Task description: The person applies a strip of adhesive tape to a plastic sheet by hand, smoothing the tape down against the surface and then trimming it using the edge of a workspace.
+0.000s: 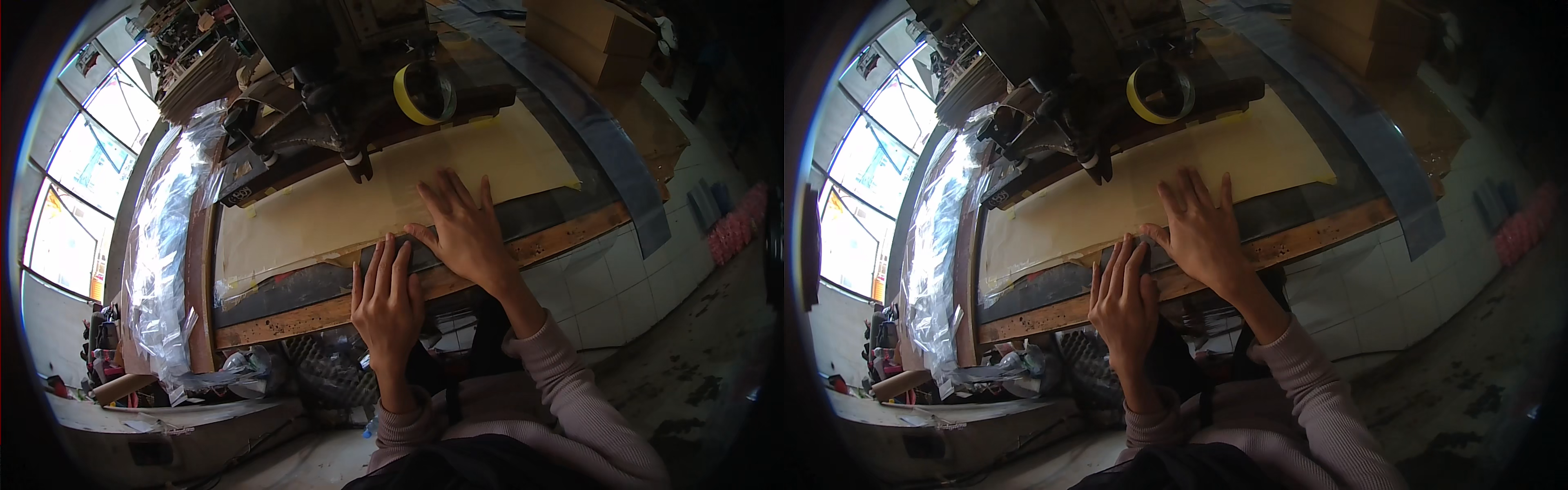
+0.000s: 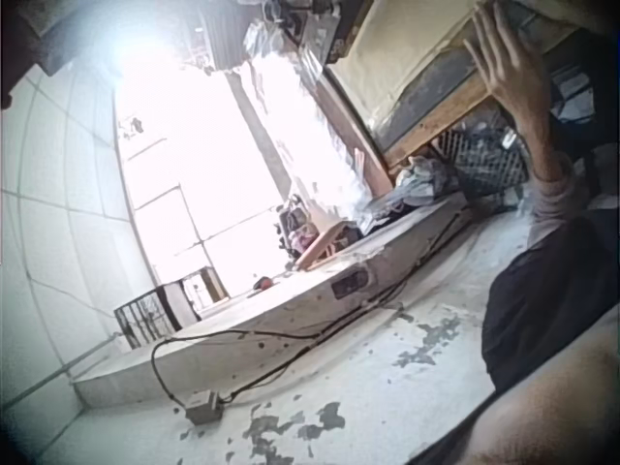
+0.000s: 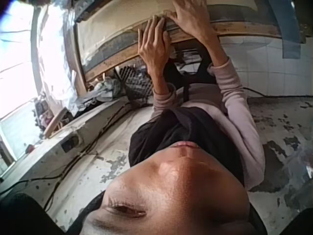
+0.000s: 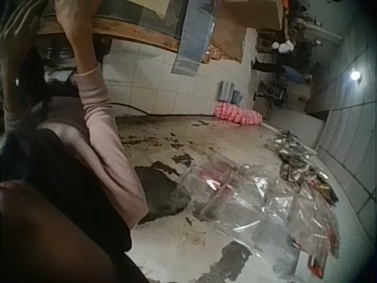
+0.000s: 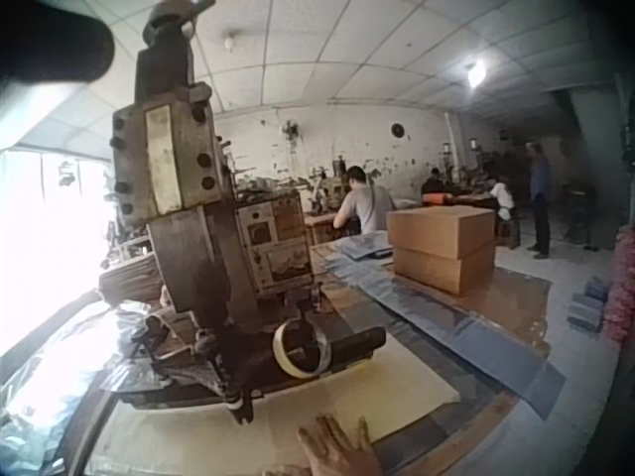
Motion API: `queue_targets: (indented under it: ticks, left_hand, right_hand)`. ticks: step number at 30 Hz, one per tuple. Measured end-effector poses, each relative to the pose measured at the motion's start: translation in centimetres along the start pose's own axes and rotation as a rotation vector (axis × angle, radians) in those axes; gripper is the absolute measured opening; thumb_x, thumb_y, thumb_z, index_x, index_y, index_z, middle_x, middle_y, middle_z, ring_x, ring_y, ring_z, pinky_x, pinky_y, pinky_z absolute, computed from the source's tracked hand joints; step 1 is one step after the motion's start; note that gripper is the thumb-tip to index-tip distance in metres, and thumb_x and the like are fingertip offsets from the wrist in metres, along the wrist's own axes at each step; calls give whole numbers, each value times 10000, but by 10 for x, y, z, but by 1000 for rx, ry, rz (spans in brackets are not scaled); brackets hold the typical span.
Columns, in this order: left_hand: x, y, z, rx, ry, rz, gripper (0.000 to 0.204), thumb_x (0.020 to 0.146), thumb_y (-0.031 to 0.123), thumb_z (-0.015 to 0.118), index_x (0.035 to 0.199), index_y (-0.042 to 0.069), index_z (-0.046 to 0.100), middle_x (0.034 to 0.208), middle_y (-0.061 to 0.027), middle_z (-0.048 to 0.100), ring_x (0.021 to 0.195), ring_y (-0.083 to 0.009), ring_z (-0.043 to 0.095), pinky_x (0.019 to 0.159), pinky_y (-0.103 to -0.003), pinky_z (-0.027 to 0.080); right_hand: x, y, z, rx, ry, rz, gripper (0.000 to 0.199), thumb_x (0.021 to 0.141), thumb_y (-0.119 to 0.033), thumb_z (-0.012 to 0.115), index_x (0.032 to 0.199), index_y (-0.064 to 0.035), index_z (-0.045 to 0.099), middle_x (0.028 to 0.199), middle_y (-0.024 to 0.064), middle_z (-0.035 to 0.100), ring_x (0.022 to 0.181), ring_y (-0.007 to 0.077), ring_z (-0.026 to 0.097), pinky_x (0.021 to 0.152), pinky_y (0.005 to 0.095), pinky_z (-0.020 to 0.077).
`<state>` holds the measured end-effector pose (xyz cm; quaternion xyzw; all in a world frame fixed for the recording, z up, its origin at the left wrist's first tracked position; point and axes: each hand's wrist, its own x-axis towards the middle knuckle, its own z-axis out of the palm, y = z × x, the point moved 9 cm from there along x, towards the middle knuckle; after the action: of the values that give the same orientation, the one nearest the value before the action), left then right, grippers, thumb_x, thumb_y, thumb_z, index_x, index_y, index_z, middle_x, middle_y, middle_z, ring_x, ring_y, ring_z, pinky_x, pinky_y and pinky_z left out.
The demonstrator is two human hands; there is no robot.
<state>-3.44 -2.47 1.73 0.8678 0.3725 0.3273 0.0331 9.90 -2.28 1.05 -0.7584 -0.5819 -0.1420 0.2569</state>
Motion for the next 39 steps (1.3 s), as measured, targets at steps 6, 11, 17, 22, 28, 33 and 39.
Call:
queue_targets:
  ticks: [6,11,17,22,28,33,39]
  left_hand:
    - [0,1,-4,-18,91,33,323,925,241,479,1176,100,626,1228,-78,622,1155,-248,582,998,-428,428]
    - [-6,-1,-3,-78,190,27,353,940,279,465,1158,44,613,1171,-111,646,1112,-271,607,974,-422,448]
    - [-94,-25,-6,-187,962,197,330,947,311,475,1150,51,454,1191,-189,522,1102,-260,535,935,-414,411]
    - [-144,-66,124,-495,272,-88,544,873,322,612,1263,10,396,1263,-201,434,1153,-295,480,943,-412,413]
    - [-219,-115,270,-851,-681,-262,582,794,273,705,1265,6,494,1172,-185,596,1061,-314,598,900,-396,480]
    - [-208,-62,255,-736,-1030,-151,257,810,175,666,1037,54,683,1074,-87,682,1001,-244,646,878,-370,499]
    - [-158,20,127,-1142,-1155,90,192,827,154,634,962,26,679,954,-82,697,897,-178,656,844,-308,491]
  right_hand:
    - [-1,0,-2,1,-17,6,620,871,-496,567,1286,-40,498,1338,216,467,1321,293,390,1065,621,237]
    - [1,2,-1,33,-20,18,598,875,-480,568,1284,-49,498,1341,209,467,1319,295,389,1068,621,237]
    - [2,2,1,30,-35,24,562,883,-448,572,1277,-53,503,1337,201,467,1311,296,396,1070,614,245]
    - [2,10,-2,18,-46,30,529,901,-426,560,1292,-78,487,1346,200,460,1312,322,393,1051,630,274]
    - [5,-8,-2,65,-4,-11,531,871,-402,601,1256,-48,510,1315,215,471,1307,300,392,1056,615,276]
    - [-1,8,1,41,-4,4,538,859,-398,615,1255,-49,510,1315,214,468,1302,306,396,1052,617,281]
    - [2,8,1,70,9,9,509,852,-389,626,1220,-52,524,1308,212,464,1293,312,402,1043,628,286]
